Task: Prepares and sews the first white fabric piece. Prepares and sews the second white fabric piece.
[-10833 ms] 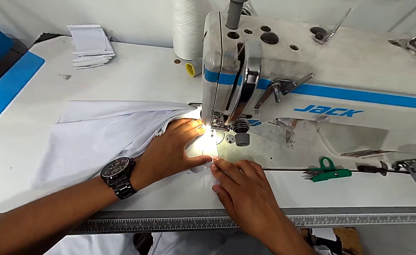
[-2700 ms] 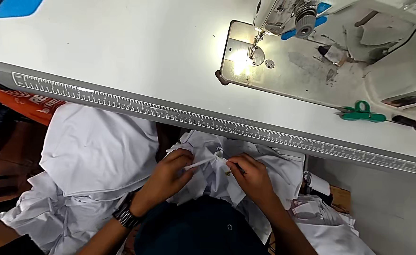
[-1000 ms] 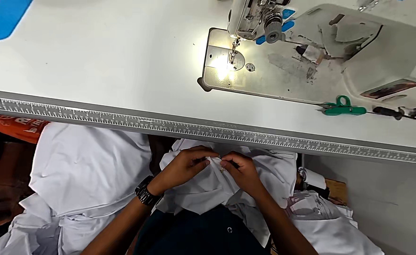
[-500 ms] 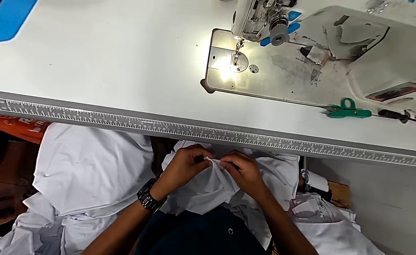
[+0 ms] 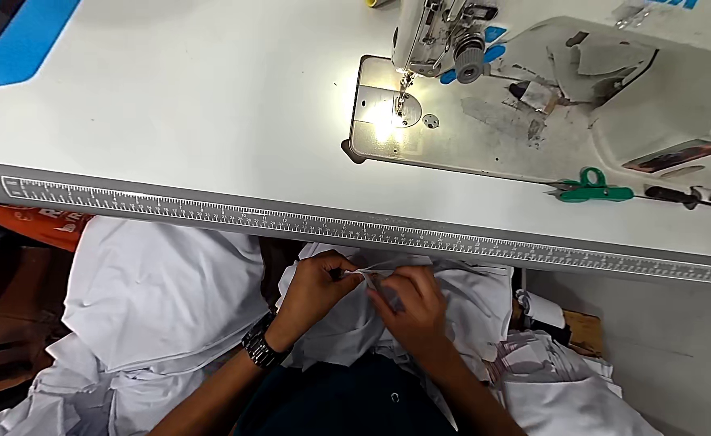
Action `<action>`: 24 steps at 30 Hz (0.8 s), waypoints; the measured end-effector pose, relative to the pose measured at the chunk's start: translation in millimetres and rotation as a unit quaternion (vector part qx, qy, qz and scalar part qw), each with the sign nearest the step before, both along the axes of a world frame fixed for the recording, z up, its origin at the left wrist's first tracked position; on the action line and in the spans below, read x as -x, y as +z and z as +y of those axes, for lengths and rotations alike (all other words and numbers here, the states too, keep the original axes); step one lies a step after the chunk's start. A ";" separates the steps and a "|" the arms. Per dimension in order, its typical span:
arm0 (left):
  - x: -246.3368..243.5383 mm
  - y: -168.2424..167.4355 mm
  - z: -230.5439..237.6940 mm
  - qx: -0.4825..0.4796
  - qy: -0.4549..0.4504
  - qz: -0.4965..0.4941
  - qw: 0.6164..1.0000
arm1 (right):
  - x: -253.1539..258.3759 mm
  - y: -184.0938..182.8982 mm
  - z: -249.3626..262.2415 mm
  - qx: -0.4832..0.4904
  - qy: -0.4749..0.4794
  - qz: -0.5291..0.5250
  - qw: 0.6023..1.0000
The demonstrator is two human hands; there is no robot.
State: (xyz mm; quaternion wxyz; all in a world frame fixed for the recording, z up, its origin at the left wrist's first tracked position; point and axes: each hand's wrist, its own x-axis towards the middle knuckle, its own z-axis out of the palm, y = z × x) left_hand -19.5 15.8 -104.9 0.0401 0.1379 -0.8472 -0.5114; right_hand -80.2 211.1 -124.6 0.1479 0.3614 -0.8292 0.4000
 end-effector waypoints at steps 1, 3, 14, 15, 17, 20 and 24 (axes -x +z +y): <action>-1.1 -0.2 0.8 0.001 0.004 -0.005 1.000 | -8.9 -1.8 -2.8 -0.014 -0.020 -0.013 1.000; -3.5 -0.9 1.7 -0.008 0.001 -0.008 1.000 | -17.9 -9.9 -8.4 -0.033 -0.021 -0.095 0.995; -16.0 -7.9 -7.1 -0.075 -0.022 -0.047 0.996 | 2.9 -10.4 -1.8 0.064 0.098 -0.336 0.934; -16.3 -8.0 -6.6 -0.069 -0.019 -0.044 0.996 | 2.3 -10.0 -3.2 0.052 0.099 -0.304 0.946; -16.9 -8.0 -6.3 -0.054 -0.012 -0.036 0.998 | 3.6 -11.4 -4.3 0.026 0.088 -0.235 0.968; -18.6 -10.5 -7.8 -0.036 -0.014 -0.019 0.999 | 13.6 -13.4 1.0 0.019 0.097 -0.214 0.972; -19.7 -13.5 -8.4 -0.030 -0.031 -0.003 0.999 | 26.1 -19.8 9.3 0.003 0.164 -0.236 0.958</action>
